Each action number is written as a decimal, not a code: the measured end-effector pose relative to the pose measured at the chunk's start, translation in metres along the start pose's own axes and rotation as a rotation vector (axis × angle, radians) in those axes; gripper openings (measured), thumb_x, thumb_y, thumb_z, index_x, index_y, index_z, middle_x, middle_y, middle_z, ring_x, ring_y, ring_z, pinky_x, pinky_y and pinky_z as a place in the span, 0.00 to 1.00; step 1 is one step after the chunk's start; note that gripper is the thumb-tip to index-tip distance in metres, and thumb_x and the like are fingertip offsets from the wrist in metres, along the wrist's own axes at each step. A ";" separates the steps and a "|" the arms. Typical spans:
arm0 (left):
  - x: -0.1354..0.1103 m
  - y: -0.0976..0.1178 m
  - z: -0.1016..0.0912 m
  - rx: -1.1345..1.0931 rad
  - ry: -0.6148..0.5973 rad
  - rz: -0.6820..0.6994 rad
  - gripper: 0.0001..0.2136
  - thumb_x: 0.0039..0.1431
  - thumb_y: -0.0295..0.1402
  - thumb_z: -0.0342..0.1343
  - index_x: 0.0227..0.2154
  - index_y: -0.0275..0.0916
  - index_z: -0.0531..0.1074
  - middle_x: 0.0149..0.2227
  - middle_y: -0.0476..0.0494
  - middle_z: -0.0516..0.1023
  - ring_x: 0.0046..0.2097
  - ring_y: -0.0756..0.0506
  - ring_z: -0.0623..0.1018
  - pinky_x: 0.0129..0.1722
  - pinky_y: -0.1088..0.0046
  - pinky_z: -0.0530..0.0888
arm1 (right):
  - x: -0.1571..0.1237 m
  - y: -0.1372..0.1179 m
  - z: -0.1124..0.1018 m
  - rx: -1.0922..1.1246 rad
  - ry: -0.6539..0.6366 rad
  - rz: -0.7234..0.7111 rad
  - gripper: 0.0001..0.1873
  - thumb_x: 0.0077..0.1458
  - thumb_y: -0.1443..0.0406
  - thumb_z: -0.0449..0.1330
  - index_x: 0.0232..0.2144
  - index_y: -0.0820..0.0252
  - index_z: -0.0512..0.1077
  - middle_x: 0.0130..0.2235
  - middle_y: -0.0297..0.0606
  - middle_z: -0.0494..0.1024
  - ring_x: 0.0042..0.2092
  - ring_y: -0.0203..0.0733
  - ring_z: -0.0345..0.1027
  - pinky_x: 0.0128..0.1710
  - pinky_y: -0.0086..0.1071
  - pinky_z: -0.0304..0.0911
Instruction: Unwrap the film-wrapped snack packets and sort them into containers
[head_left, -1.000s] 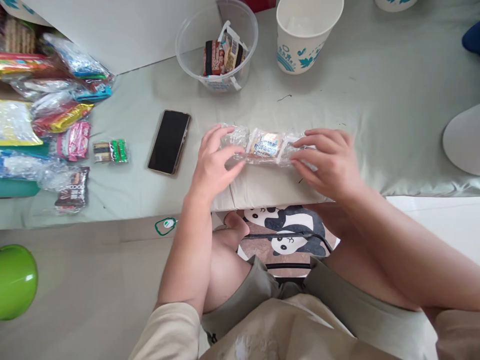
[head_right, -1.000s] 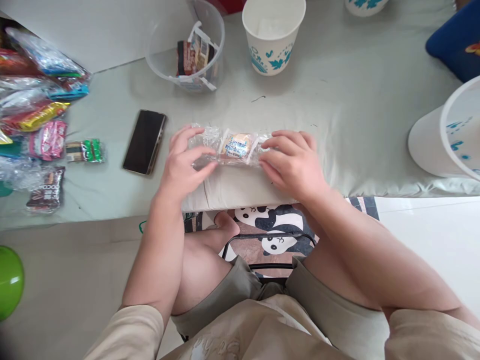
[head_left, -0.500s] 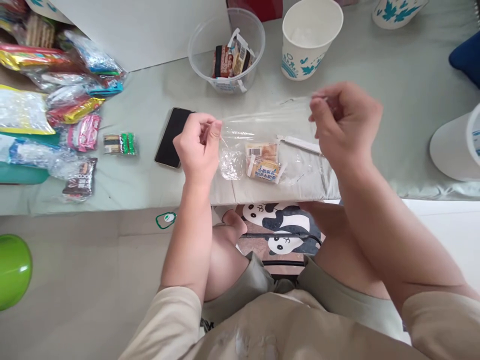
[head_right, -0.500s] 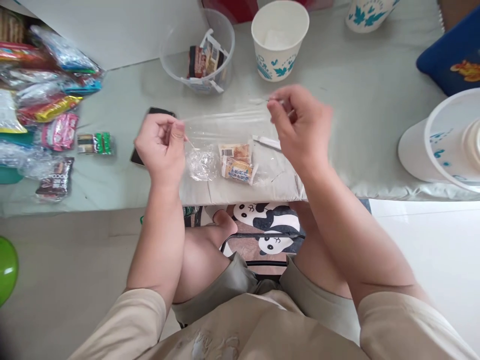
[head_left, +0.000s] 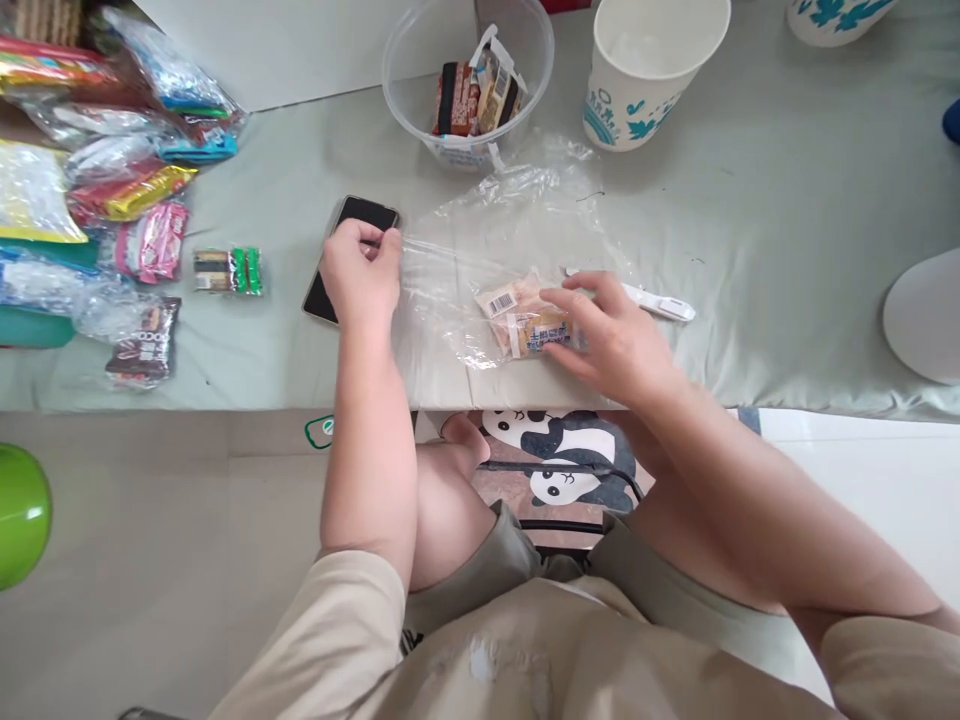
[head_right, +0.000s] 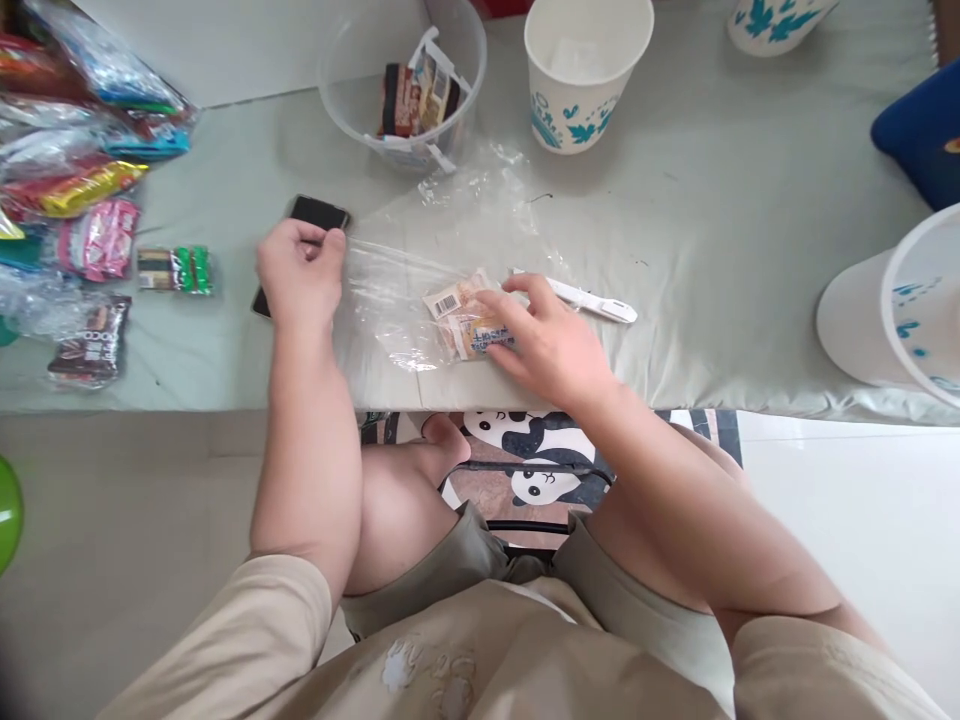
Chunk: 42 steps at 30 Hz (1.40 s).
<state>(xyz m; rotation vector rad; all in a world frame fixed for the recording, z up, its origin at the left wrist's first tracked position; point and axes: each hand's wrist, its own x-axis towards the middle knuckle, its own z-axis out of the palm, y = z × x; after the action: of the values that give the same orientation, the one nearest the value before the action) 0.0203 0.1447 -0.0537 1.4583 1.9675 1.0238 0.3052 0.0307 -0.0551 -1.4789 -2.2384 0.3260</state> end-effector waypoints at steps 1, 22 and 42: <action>-0.005 0.004 -0.005 0.115 0.102 -0.002 0.08 0.61 0.38 0.63 0.32 0.44 0.69 0.32 0.51 0.73 0.41 0.45 0.77 0.47 0.64 0.71 | -0.001 0.002 -0.002 -0.004 0.005 0.026 0.26 0.60 0.61 0.61 0.61 0.54 0.72 0.55 0.49 0.75 0.43 0.50 0.75 0.34 0.39 0.69; -0.133 0.067 -0.038 0.517 -0.680 0.696 0.09 0.63 0.26 0.54 0.28 0.39 0.76 0.35 0.45 0.80 0.36 0.46 0.77 0.36 0.68 0.69 | -0.018 0.017 -0.033 -0.035 -0.275 -0.328 0.13 0.67 0.66 0.50 0.29 0.56 0.69 0.27 0.34 0.74 0.31 0.39 0.63 0.47 0.39 0.55; -0.125 0.053 -0.023 0.367 -0.432 0.552 0.14 0.65 0.30 0.59 0.52 0.41 0.78 0.60 0.39 0.80 0.63 0.38 0.78 0.64 0.58 0.74 | -0.037 -0.006 -0.050 -0.294 -0.134 -0.229 0.09 0.60 0.64 0.60 0.43 0.56 0.76 0.44 0.43 0.81 0.46 0.51 0.70 0.56 0.47 0.56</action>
<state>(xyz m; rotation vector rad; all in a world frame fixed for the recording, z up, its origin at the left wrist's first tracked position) 0.0736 0.0278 -0.0038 2.2840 1.5177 0.4793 0.3371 -0.0076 -0.0171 -1.3501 -2.6236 0.0240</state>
